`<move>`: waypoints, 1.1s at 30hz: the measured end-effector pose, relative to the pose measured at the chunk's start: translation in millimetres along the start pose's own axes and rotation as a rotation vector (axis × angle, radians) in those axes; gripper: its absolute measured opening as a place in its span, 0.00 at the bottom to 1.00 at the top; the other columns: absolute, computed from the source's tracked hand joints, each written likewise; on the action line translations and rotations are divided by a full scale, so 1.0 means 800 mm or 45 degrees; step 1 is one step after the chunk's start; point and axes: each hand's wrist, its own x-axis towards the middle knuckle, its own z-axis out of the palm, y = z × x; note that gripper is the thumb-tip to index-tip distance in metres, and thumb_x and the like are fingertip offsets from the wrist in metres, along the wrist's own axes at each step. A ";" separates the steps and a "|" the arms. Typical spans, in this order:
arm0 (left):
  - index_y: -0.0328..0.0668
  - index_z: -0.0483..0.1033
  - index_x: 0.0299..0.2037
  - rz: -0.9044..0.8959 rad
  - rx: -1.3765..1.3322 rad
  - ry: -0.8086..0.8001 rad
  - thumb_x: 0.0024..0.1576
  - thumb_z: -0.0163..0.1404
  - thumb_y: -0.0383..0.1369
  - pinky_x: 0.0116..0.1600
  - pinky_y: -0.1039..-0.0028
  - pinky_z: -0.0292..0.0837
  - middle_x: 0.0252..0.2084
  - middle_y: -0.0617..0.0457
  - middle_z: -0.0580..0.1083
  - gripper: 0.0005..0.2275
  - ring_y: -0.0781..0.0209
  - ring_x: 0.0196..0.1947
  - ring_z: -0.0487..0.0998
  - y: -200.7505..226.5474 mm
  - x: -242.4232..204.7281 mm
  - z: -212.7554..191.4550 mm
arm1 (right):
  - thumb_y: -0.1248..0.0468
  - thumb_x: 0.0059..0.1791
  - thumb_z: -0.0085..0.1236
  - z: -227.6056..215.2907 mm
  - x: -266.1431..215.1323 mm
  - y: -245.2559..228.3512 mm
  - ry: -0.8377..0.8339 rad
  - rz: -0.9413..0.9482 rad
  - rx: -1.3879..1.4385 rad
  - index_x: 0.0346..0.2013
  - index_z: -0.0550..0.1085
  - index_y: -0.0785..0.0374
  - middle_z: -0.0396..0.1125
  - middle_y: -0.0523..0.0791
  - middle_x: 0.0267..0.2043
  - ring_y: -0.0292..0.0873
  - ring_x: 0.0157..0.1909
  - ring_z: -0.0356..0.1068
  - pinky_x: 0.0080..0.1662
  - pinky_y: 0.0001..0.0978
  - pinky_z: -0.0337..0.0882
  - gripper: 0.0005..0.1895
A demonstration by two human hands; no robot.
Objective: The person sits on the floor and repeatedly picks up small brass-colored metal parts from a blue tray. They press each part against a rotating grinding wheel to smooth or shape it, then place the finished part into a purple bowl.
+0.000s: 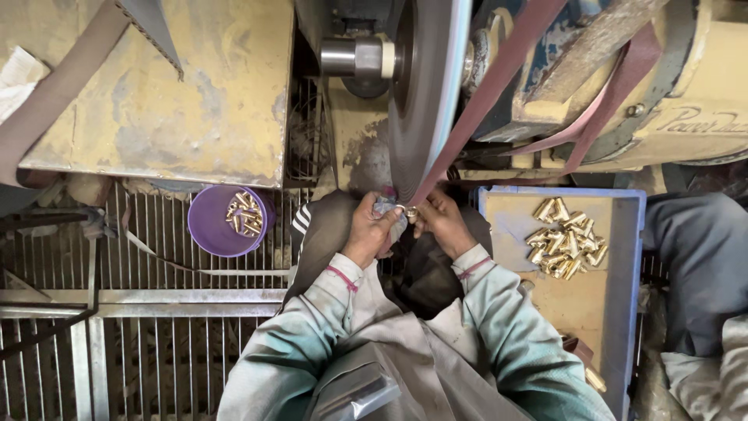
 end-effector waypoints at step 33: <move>0.32 0.76 0.46 0.365 -0.585 0.699 0.64 0.55 0.28 0.48 0.73 0.74 0.41 0.50 0.77 0.06 0.63 0.40 0.78 0.047 -0.170 -0.134 | 0.67 0.54 0.56 0.118 -0.205 -0.045 0.031 -0.415 -0.730 0.53 0.76 0.69 0.77 0.47 0.47 0.36 0.48 0.77 0.47 0.26 0.74 0.14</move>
